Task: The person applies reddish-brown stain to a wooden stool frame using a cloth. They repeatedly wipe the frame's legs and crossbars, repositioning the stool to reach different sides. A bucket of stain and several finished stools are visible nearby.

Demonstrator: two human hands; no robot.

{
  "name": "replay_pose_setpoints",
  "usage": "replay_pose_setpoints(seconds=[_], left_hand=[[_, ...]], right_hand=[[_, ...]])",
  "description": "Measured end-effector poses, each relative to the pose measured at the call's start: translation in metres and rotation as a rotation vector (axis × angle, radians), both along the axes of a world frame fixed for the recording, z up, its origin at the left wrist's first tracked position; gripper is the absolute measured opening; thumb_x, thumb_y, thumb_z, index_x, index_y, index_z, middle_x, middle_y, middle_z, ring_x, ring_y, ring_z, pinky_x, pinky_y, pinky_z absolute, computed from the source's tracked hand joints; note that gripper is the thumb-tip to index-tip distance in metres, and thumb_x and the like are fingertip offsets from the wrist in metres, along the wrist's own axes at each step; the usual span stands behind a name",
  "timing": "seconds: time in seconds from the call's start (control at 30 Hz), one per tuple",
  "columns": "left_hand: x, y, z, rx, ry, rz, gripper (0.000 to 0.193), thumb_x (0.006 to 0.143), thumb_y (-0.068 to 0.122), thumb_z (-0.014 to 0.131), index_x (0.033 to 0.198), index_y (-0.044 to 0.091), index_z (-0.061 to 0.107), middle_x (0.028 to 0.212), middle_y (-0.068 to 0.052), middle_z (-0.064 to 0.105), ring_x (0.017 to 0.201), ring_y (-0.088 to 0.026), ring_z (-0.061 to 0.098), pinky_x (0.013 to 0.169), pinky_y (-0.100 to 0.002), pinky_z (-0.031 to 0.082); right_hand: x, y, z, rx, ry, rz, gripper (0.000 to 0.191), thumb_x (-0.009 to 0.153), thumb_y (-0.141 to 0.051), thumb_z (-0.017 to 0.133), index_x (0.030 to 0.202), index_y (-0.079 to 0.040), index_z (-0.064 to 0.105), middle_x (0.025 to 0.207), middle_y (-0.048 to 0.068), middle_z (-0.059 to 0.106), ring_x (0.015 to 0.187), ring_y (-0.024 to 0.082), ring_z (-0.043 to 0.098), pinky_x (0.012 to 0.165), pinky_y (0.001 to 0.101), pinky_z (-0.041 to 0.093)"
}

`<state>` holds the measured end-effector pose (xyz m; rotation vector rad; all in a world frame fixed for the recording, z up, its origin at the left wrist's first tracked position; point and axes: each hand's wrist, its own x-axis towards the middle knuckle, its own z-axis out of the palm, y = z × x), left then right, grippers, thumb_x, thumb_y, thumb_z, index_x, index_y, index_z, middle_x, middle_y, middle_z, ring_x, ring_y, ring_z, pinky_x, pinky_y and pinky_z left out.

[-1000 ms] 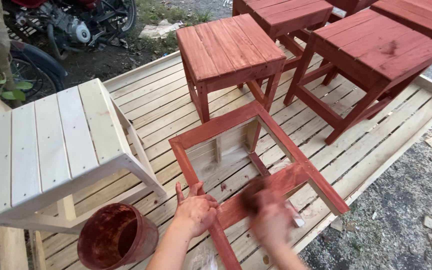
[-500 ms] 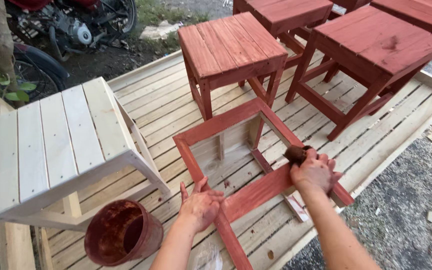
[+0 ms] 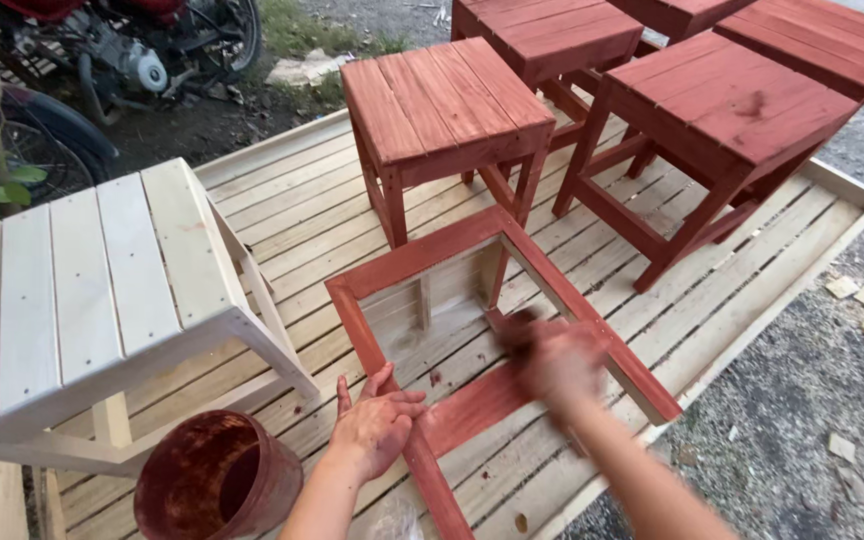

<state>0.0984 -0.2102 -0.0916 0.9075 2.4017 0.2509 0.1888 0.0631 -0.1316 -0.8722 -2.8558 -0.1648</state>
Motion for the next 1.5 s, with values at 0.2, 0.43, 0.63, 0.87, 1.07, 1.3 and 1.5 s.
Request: replay_pose_setpoints(seconds=[0.2,0.43,0.63,0.87,1.07,1.3,1.5], left_hand=[[-0.001,-0.001,-0.004,0.04,-0.015,0.012,0.041,0.092,0.02,0.046,0.122,0.034,0.072,0.148,0.024,0.051,0.159,-0.014,0.006,0.122,-0.065,-0.016],[0.0,0.002,0.002,0.02,-0.033,0.039,0.044,0.091,0.019,0.047,0.122,0.036,0.073,0.146,0.025,0.053,0.158,-0.013,0.008,0.123,-0.064,-0.016],[-0.001,0.001,-0.001,0.022,-0.017,0.021,0.045,0.09,0.018,0.046,0.122,0.034,0.073,0.142,0.024,0.054,0.157,-0.014,0.01,0.123,-0.065,-0.015],[0.0,-0.003,-0.013,0.102,-0.017,0.046,0.042,0.088,0.018,0.048,0.117,0.029,0.075,0.139,0.021,0.057,0.156,-0.015,0.012,0.123,-0.064,-0.014],[0.001,-0.002,-0.01,0.092,-0.012,0.053,0.038,0.089,0.018,0.049,0.113,0.029,0.075,0.137,0.021,0.058,0.156,-0.013,0.012,0.123,-0.064,-0.014],[0.003,0.001,-0.008,0.088,0.002,0.048,0.044,0.087,0.017,0.049,0.117,0.032,0.076,0.134,0.023,0.058,0.155,-0.012,0.014,0.123,-0.063,-0.013],[-0.003,-0.001,-0.021,0.134,0.011,0.045,0.038,0.087,0.016,0.049,0.11,0.029,0.077,0.135,0.022,0.059,0.155,-0.015,0.015,0.123,-0.063,-0.012]], right_hand=[[-0.014,0.057,0.023,-0.274,-0.032,-0.414,0.062,0.08,-0.042,0.075,0.135,-0.021,0.054,0.14,0.013,0.055,0.138,0.033,0.045,0.109,0.0591,0.033],[0.014,-0.096,0.011,-0.318,-0.138,0.055,0.055,0.079,-0.029,0.073,0.13,-0.021,0.055,0.133,0.01,0.055,0.136,0.037,0.043,0.115,0.0661,0.021],[0.012,-0.034,-0.004,0.017,-0.126,0.117,0.047,0.081,-0.021,0.065,0.127,-0.02,0.056,0.111,0.012,0.065,0.115,0.037,0.058,0.1,0.0625,0.037],[-0.005,0.091,0.017,-0.294,0.055,-0.475,0.061,0.084,-0.043,0.071,0.134,-0.014,0.052,0.138,0.018,0.05,0.13,0.04,0.048,0.098,0.0612,0.041],[0.027,-0.031,-0.002,-0.22,0.086,-0.166,0.076,0.068,-0.033,0.078,0.136,-0.014,0.052,0.154,0.026,0.036,0.142,0.041,0.035,0.098,0.062,0.038],[0.024,-0.005,0.004,0.048,-0.1,-0.07,0.058,0.08,-0.026,0.07,0.135,-0.025,0.051,0.147,0.014,0.043,0.14,0.037,0.035,0.105,0.0651,0.032],[-0.005,0.084,0.006,-0.286,0.025,-0.454,0.063,0.084,-0.039,0.072,0.139,-0.017,0.05,0.14,0.018,0.05,0.133,0.038,0.044,0.103,0.06,0.037]])
